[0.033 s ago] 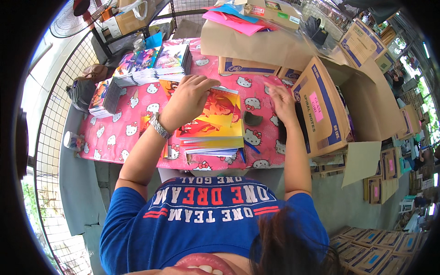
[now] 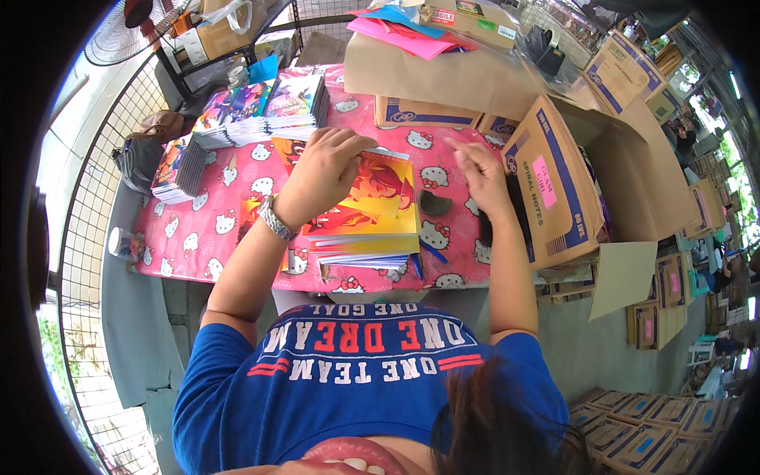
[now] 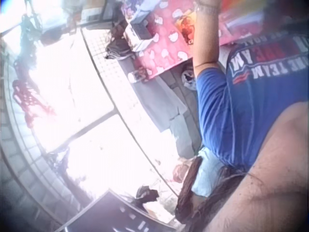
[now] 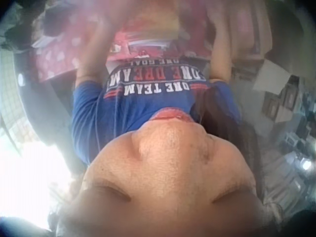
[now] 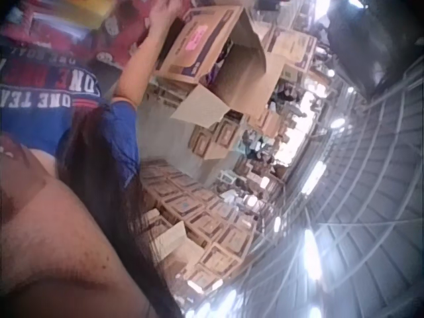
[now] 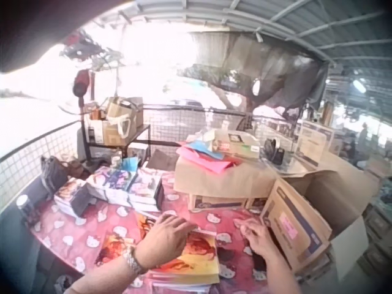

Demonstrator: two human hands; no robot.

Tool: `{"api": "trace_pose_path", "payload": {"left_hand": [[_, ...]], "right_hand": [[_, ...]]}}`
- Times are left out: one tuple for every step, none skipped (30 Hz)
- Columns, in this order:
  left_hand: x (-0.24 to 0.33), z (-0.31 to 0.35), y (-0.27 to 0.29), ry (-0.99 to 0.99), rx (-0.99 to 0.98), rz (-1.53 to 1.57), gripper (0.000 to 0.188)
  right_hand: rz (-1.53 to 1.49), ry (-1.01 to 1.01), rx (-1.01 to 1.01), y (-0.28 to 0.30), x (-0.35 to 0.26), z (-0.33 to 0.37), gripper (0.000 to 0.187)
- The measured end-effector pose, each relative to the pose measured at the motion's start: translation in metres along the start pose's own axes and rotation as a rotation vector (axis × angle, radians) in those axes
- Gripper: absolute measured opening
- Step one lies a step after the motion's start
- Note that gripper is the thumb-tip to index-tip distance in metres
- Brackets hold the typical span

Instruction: The person aligns notebooks one at a time and manually threads plastic spiral binding coils through the punched holes, using pliers to trim and secure the ends.

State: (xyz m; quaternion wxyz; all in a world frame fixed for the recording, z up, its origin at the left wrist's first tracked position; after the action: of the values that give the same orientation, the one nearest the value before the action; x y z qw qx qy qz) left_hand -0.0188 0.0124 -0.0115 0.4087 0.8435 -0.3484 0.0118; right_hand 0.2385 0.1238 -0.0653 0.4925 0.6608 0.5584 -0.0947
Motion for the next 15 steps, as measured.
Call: {"api": "trace_pose_path", "payload": {"left_hand": [[0.003, -0.001, 0.001, 0.015, -0.004, -0.006, 0.019], [0.006, -0.001, 0.002, 0.032, -0.007, -0.010, 0.018], [0.008, -0.001, 0.001, 0.033, -0.006, -0.005, 0.017], [0.010, -0.002, 0.001, 0.036, -0.004, -0.002, 0.017], [0.011, -0.004, 0.002, 0.035, -0.001, -0.005, 0.017], [0.013, -0.005, 0.002, 0.038, 0.002, -0.007, 0.016], [0.015, -0.004, 0.001, 0.041, 0.005, -0.008, 0.016], [0.016, -0.003, 0.001, 0.048, 0.009, -0.013, 0.016], [0.016, -0.002, 0.001, 0.051, 0.017, -0.015, 0.016], [0.016, -0.002, 0.001, 0.053, 0.025, -0.017, 0.016], [0.016, -0.001, 0.000, 0.054, 0.030, -0.013, 0.016], [0.017, -0.002, 0.001, 0.069, 0.017, -0.014, 0.016], [0.018, -0.003, 0.003, 0.084, 0.004, -0.015, 0.017], [0.019, -0.003, 0.004, 0.099, -0.008, -0.017, 0.018], [0.020, -0.003, 0.003, 0.073, 0.009, -0.028, 0.019]], "right_hand": [[-0.020, 0.025, -0.003, 0.000, -0.024, 0.002, 0.026], [-0.040, 0.049, -0.007, 0.000, -0.043, 0.005, 0.024], [-0.065, 0.079, -0.010, -0.002, -0.055, 0.006, 0.022], [-0.039, 0.121, 0.009, -0.004, -0.063, 0.006, 0.022], [-0.017, 0.170, 0.032, -0.006, -0.070, 0.005, 0.022], [0.005, 0.218, 0.055, -0.007, -0.076, 0.003, 0.022], [0.041, 0.245, 0.085, -0.008, -0.081, 0.003, 0.021], [0.074, 0.272, 0.112, -0.010, -0.085, 0.003, 0.021], [0.107, 0.300, 0.139, -0.011, -0.090, 0.004, 0.020], [0.095, 0.268, 0.115, -0.012, -0.093, 0.005, 0.020], [0.086, 0.231, 0.090, -0.011, -0.096, 0.008, 0.019], [0.078, 0.194, 0.066, -0.012, -0.098, 0.010, 0.019], [0.067, 0.193, 0.050, -0.012, -0.098, 0.011, 0.019], [0.056, 0.195, 0.034, -0.013, -0.098, 0.011, 0.020], [0.046, 0.196, 0.019, -0.013, -0.098, 0.011, 0.020]]}}
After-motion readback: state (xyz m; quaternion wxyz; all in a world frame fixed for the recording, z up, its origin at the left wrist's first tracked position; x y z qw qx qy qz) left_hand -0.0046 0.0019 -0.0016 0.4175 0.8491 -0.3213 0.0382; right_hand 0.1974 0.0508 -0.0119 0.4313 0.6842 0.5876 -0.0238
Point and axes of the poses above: each hand's wrist, its own z-axis away from the middle knuckle, its own y-axis out of the back of the hand, x = y × z, the point moved 3 cm from there along -z, towards the middle knuckle, and after that the axes turned 6 degrees about z, right-handed, at the moved point
